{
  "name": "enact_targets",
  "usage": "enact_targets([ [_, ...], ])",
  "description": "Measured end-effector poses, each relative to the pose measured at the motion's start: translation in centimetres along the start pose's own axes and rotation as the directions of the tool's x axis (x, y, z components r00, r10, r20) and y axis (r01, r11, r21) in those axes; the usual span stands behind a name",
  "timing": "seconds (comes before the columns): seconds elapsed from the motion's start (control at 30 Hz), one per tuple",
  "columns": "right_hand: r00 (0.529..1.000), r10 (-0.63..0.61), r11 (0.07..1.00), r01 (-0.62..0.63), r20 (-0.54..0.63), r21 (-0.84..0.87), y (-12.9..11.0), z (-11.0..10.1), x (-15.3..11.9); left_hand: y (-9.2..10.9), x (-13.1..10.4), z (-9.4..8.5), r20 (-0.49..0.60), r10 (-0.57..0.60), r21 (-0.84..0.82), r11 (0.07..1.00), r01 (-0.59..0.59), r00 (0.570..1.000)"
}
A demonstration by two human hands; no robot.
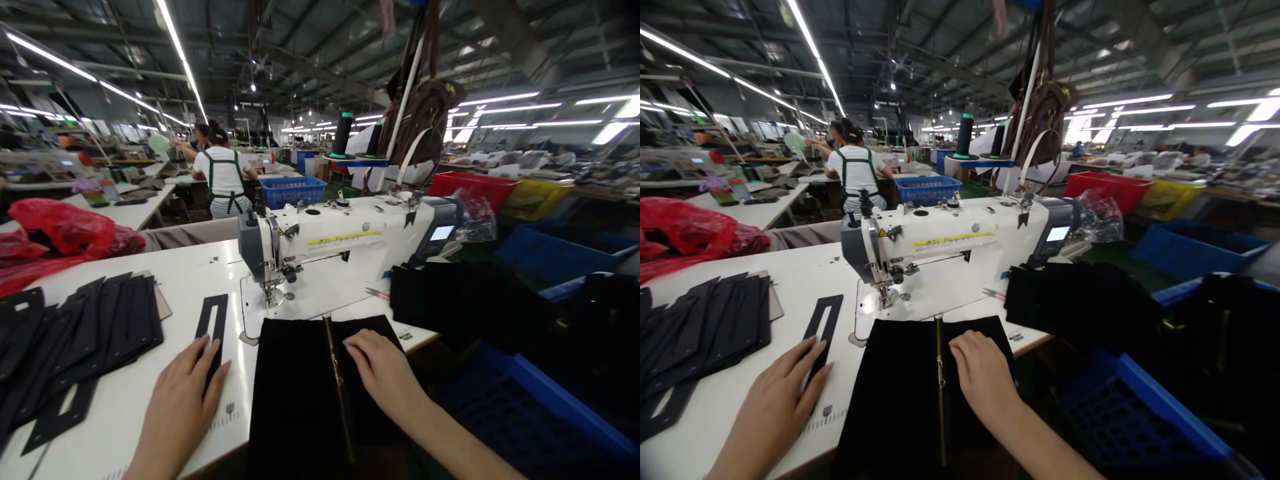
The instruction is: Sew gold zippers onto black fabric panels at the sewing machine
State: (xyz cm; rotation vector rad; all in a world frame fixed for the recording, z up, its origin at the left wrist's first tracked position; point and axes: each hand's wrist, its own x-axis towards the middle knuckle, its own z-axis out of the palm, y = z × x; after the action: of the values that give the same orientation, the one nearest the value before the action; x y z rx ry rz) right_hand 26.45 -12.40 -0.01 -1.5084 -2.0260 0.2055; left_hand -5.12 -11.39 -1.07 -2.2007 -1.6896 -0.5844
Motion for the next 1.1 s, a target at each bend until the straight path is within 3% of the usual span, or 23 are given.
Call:
enact_targets([
  [0.13,0.996,0.064,0.998,-0.063,0.063,-0.007,-0.1,1.2,0.5,1.2,0.3,-1.3,-0.082,0.058,-0.083,0.994,-0.065,0.995],
  [0.23,0.993,0.103,0.995,-0.104,0.065,0.002,-0.2,1.9,1.4,4.4,0.6,-2.5,-0.062,0.044,-0.265,0.962,-0.059,0.997],
  [0.37,0.987,0.149,0.989,-0.149,0.063,0.002,0.4,2.4,2.6,10.5,1.8,-2.7,0.105,0.051,-0.368,0.930,-0.009,0.993],
  [0.5,0.989,0.137,0.990,-0.139,0.060,0.030,1.0,3.0,3.0,14.8,4.1,-1.2,0.324,0.001,-0.296,0.950,0.100,0.946],
  [0.6,0.994,0.101,0.990,-0.105,0.047,0.090,1.4,3.4,2.5,16.0,5.6,0.1,0.363,-0.029,-0.242,0.962,0.124,0.931],
  [0.73,0.999,0.041,0.979,-0.045,0.025,0.196,2.1,3.6,1.8,16.1,6.6,0.5,0.421,-0.019,-0.261,0.955,0.141,0.907],
  [0.8,1.000,0.005,0.963,0.003,-0.029,0.271,2.4,2.9,2.1,15.7,7.0,-0.1,0.488,-0.011,-0.416,0.876,0.243,0.873],
  [0.9,0.985,-0.120,0.917,0.159,-0.126,0.367,2.4,0.6,3.9,15.1,7.6,-2.0,0.580,0.033,-0.655,0.613,0.442,0.814],
  [0.97,0.972,-0.223,0.860,0.234,-0.079,0.454,1.8,-1.8,5.7,15.0,8.0,-3.9,0.584,0.070,-0.746,0.437,0.502,0.809],
  [1.1,0.960,-0.271,0.797,0.182,0.072,0.575,-1.0,-5.9,8.8,15.4,7.9,-7.2,0.551,0.046,-0.831,0.119,0.543,0.833],
])
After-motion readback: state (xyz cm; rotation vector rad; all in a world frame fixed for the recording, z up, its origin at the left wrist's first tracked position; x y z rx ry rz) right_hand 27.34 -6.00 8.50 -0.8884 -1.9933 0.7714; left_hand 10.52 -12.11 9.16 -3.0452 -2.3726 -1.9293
